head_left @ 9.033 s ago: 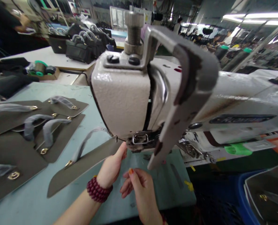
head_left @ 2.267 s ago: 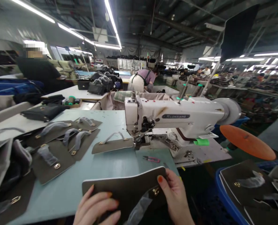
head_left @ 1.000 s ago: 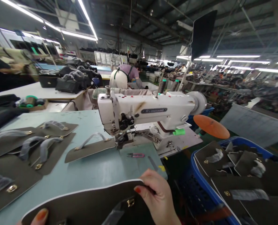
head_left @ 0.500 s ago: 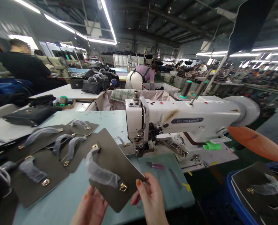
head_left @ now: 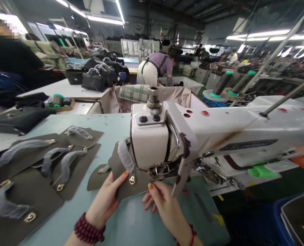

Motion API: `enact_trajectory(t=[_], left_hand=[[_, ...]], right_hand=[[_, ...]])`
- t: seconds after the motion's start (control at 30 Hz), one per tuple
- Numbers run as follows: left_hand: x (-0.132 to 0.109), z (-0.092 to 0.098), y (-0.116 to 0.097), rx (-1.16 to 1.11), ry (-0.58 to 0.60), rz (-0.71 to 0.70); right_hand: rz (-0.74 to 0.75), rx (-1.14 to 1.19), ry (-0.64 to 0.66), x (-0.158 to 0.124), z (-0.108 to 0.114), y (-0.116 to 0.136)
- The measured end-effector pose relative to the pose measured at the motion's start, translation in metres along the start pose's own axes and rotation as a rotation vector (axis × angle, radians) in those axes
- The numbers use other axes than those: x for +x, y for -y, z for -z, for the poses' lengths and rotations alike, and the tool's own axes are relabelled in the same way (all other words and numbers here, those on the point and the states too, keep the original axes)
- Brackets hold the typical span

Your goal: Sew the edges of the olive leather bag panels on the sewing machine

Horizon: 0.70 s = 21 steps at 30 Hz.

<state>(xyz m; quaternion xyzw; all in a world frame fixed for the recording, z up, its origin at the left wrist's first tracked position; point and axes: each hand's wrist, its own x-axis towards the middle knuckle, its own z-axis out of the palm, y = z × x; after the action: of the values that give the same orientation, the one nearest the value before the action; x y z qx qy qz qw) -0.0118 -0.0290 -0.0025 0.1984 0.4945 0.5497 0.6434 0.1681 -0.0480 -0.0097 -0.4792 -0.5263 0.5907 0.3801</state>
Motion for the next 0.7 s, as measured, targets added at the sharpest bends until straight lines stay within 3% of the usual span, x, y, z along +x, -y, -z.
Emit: enact_trajectory(t=[0.2, 0.47, 0.6, 0.7], left_hand=[[0.016, -0.002, -0.003, 0.008, 0.017, 0.037], [0.020, -0.006, -0.011, 0.066, 0.064, 0.018], [0.019, 0.002, -0.013, 0.106, 0.132, 0.043], [0.018, 0.008, -0.020, 0.226, 0.233, 0.138]], right_hand=[[-0.004, 0.048, -0.119, 0.006, -0.003, -0.003], [-0.028, 0.123, -0.207, 0.006, -0.012, -0.004], [-0.026, 0.153, -0.275, 0.004, -0.016, -0.004], [-0.041, 0.220, -0.273, 0.004, -0.020, -0.004]])
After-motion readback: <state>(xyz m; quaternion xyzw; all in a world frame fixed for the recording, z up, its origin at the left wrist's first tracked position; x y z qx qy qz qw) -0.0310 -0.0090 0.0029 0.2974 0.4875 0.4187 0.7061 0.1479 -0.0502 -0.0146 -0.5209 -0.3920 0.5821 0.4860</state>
